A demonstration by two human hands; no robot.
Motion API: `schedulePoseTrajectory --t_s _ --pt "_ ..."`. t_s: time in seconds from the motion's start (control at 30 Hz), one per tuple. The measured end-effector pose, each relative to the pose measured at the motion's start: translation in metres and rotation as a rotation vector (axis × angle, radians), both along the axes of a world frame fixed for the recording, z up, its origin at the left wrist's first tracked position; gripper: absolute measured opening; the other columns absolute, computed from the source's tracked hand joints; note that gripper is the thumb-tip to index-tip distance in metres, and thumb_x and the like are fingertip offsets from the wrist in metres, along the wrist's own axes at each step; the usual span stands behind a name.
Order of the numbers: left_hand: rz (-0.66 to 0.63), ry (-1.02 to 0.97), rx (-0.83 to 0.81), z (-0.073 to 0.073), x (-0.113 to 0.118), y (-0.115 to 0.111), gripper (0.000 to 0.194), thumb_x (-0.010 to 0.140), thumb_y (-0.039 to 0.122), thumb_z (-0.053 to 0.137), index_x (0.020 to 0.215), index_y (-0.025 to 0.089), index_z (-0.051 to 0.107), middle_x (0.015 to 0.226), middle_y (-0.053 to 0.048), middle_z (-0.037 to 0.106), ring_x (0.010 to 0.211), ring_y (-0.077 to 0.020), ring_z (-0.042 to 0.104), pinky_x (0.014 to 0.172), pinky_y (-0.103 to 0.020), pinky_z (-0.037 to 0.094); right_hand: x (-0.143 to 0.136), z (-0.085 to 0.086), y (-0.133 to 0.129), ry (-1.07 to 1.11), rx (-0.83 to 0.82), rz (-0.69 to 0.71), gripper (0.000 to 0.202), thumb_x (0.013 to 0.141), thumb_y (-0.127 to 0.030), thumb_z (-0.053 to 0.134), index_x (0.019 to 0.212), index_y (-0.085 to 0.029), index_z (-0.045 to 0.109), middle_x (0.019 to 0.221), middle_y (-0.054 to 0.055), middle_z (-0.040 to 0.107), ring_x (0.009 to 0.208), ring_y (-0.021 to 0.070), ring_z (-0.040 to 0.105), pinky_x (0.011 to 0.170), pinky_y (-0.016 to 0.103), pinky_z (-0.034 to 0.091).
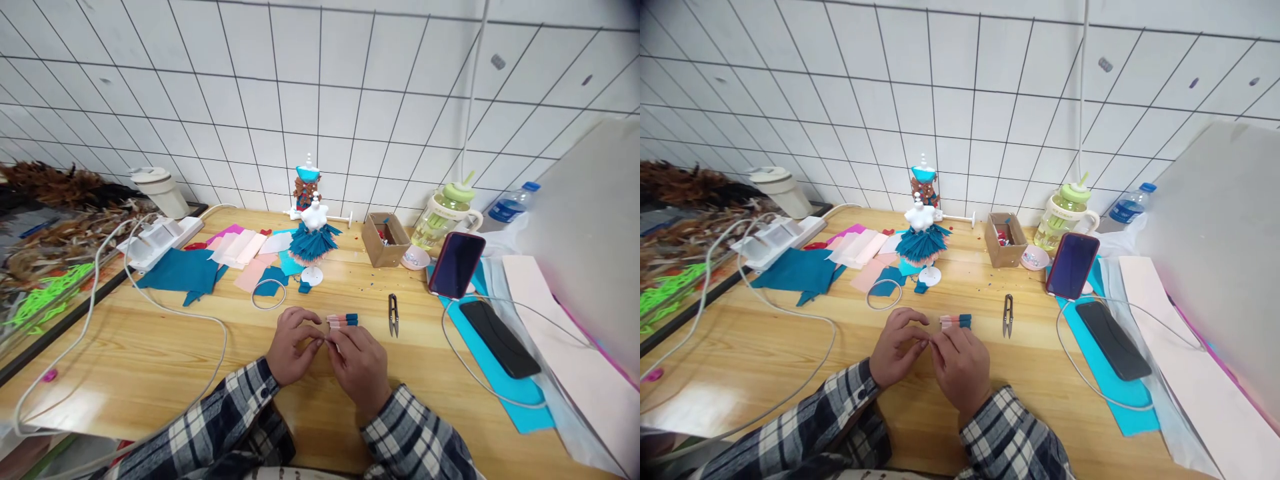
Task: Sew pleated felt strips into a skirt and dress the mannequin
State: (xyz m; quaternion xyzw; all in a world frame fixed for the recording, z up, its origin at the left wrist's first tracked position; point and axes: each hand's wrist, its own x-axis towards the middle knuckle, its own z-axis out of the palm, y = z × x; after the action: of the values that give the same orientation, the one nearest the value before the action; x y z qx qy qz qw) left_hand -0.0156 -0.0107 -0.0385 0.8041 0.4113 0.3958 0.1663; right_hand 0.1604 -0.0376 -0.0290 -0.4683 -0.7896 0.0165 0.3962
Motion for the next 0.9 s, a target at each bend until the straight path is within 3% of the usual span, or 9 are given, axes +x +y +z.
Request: schedulePoseTrajectory --t_s 0.1,0.27,0.37,0.5,0.63,0.77,0.9 --pt "0.0 0.043 -0.001 -0.001 0.001 -0.003 0.016 0.087 0.028 0.056 0.086 0.027 0.072 0.103 -0.005 0.064 0.1 -0.0221 0.053 0.092 -0.042 0.039 0.007 0.001 -0.004 0.009 -0.019 0.034 0.012 0.089 -0.018 0.057 0.094 -0.022 0.067 0.088 0.005 0.068 0.082 0.0191 0.061 0.074 0.031 0.048" --pt "0.073 0.139 -0.064 -0.004 0.0 0.005 0.045 0.089 0.037 0.058 0.132 0.024 0.055 0.109 -0.008 0.063 0.104 -0.0233 0.054 0.094 -0.042 0.041 0.048 -0.009 -0.001 0.23 -0.138 -0.058 0.012 0.09 -0.022 0.057 0.09 -0.023 0.068 0.085 0.004 0.067 0.077 0.0161 0.061 0.069 0.028 0.049" --pt "0.075 0.219 -0.106 0.004 0.013 0.019 0.039 0.09 0.041 0.056 0.126 0.027 0.06 0.117 -0.007 0.061 0.112 -0.0239 0.053 0.099 -0.042 0.039 0.075 -0.023 0.01 0.238 -0.222 -0.105 0.014 0.091 -0.025 0.058 0.087 -0.024 0.071 0.084 0.003 0.068 0.079 0.0174 0.06 0.071 0.03 0.048" --pt "0.033 0.499 -0.351 0.018 0.046 0.04 0.074 0.069 0.059 0.072 0.131 0.023 0.054 0.123 -0.011 0.06 0.116 -0.0332 0.052 0.096 -0.049 0.039 0.086 -0.035 0.024 0.18 -0.302 -0.046 0.015 0.091 -0.025 0.059 0.088 -0.024 0.073 0.083 0.003 0.068 0.082 0.0195 0.059 0.076 0.034 0.046" --pt "0.053 0.595 -0.456 0.02 0.068 0.055 0.052 0.068 0.049 0.075 0.112 0.024 0.065 0.113 -0.009 0.064 0.11 -0.0328 0.055 0.092 -0.047 0.039 0.081 -0.036 0.028 0.108 -0.358 0.004 0.016 0.091 -0.023 0.058 0.091 -0.026 0.074 0.084 0.003 0.068 0.082 0.0188 0.057 0.076 0.034 0.044" --pt "0.02 0.55 -0.433 0.016 0.068 0.062 0.025 0.071 0.037 0.073 0.091 0.024 0.071 0.098 -0.007 0.067 0.101 -0.0295 0.059 0.09 -0.043 0.038 0.078 -0.034 0.03 0.08 -0.395 -0.012 0.013 0.089 -0.023 0.061 0.089 -0.025 0.074 0.082 0.002 0.068 0.082 0.0181 0.057 0.076 0.033 0.044" --pt "0.014 0.483 -0.403 0.013 0.067 0.061 0.013 0.072 0.028 0.071 0.083 0.023 0.071 0.091 -0.005 0.068 0.097 -0.0273 0.059 0.088 -0.041 0.038 0.077 -0.034 0.032 0.078 -0.402 -0.022 0.012 0.088 -0.023 0.063 0.088 -0.024 0.074 0.083 0.002 0.068 0.083 0.0181 0.057 0.076 0.033 0.044"
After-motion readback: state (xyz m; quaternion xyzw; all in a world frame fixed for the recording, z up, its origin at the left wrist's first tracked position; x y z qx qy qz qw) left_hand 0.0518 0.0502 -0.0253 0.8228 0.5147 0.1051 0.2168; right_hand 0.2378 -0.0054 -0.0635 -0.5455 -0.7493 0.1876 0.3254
